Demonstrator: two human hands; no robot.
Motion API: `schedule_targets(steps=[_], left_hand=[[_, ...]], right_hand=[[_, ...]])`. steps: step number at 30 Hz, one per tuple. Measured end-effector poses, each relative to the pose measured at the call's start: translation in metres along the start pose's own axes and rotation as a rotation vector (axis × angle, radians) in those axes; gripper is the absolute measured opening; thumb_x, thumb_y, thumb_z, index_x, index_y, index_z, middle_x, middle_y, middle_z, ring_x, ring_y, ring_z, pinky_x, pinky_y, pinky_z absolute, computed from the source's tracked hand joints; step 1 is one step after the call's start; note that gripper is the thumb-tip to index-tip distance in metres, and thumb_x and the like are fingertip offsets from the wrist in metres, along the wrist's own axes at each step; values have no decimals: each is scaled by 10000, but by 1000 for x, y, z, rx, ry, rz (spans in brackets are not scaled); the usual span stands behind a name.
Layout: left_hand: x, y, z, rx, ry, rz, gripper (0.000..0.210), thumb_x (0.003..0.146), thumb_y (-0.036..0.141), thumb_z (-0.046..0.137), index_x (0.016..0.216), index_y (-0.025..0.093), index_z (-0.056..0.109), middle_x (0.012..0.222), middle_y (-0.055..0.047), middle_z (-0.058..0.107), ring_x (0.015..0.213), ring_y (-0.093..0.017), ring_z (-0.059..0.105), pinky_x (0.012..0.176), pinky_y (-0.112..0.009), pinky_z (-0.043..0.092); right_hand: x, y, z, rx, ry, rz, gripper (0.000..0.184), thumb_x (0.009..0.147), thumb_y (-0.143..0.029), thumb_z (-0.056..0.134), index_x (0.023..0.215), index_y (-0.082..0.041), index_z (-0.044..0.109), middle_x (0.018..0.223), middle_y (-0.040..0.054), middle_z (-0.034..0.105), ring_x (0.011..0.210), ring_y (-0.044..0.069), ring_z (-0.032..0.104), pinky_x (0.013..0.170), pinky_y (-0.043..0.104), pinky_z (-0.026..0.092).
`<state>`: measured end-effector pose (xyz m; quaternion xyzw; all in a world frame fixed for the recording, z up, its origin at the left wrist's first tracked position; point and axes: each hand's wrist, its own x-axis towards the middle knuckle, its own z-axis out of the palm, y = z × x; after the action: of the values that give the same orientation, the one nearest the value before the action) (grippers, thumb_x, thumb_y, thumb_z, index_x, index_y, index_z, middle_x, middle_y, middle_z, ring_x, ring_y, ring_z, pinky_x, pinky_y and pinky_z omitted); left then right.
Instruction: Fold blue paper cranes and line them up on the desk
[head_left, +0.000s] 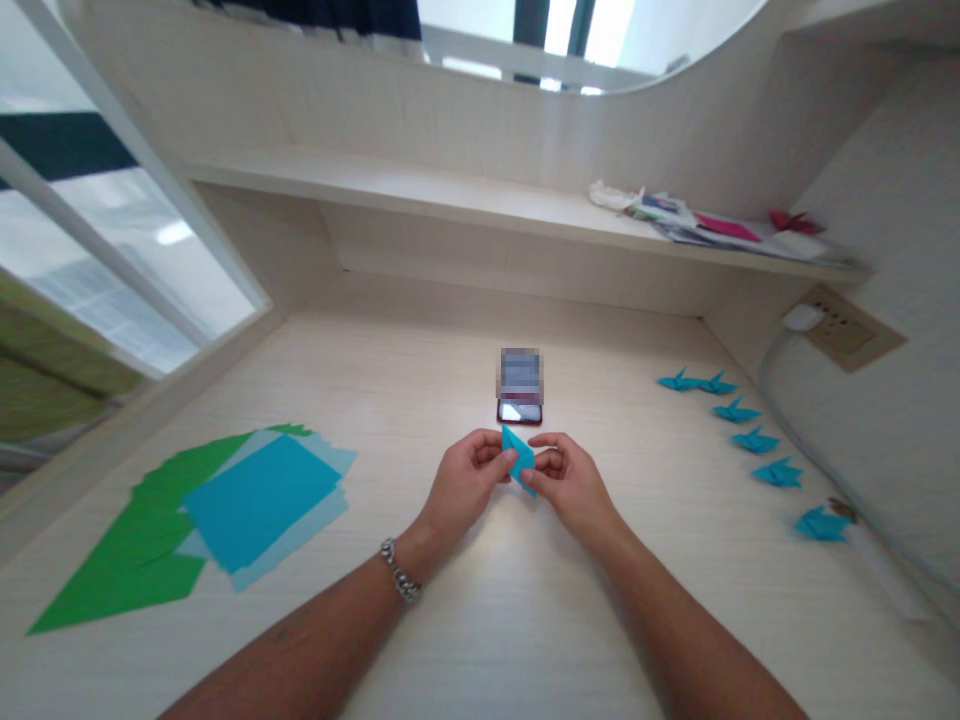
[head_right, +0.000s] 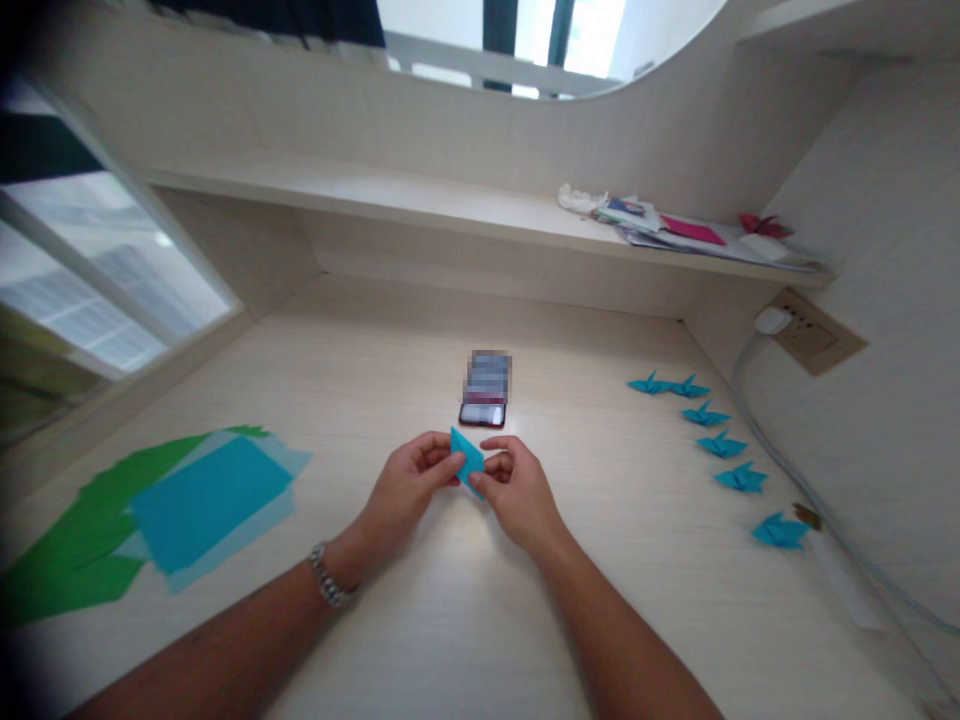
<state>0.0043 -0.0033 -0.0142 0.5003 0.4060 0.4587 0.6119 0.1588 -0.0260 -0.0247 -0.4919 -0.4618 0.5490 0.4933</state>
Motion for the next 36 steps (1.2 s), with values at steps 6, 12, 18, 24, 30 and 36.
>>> schedule_targets(steps=[6,12,18,24,30,36], left_hand=[[0,6,-2,67,77,-30,348,652,231,781,950,133,630,711,-36,696,646,-163,654,598,-264,512],[3,7,-6,81,157,-22,299,631,271,799,862,135,666,709,-46,711,644,-175,662,599,-269,520],[4,6,-6,108,156,16,211,629,250,792,775,139,689,732,-45,707,671,-168,653,632,-270,520],[4,6,-5,-103,82,-36,255,719,283,727,912,119,700,803,-83,721,702,-174,667,684,-325,561],[4,6,-5,-168,59,-45,317,805,312,649,1058,122,646,791,-67,710,705,-166,672,714,-337,578],[2,10,-4,-2,41,-38,330,745,317,720,996,114,651,763,-72,714,687,-181,680,670,-316,577]], right_hand=[[1,-3,-4,-34,-48,-19,374,637,-252,755,967,-201,585,685,-19,638,634,146,607,607,272,469],[1,-13,-5,-14,116,-56,348,639,-295,759,931,-186,602,683,4,668,609,149,603,602,283,466],[2,-9,-4,-18,68,-24,289,659,-349,745,860,-174,633,642,6,652,563,144,595,565,281,466],[0,-18,-6,-80,89,-61,265,659,-356,743,831,-178,650,548,-24,600,527,140,577,540,270,450],[0,-18,-7,-82,87,-51,258,666,-344,739,838,-172,653,560,-25,596,524,132,558,542,265,437],[0,-18,-8,-114,102,-58,242,680,-327,731,847,-170,655,561,-27,593,524,127,548,532,254,425]])
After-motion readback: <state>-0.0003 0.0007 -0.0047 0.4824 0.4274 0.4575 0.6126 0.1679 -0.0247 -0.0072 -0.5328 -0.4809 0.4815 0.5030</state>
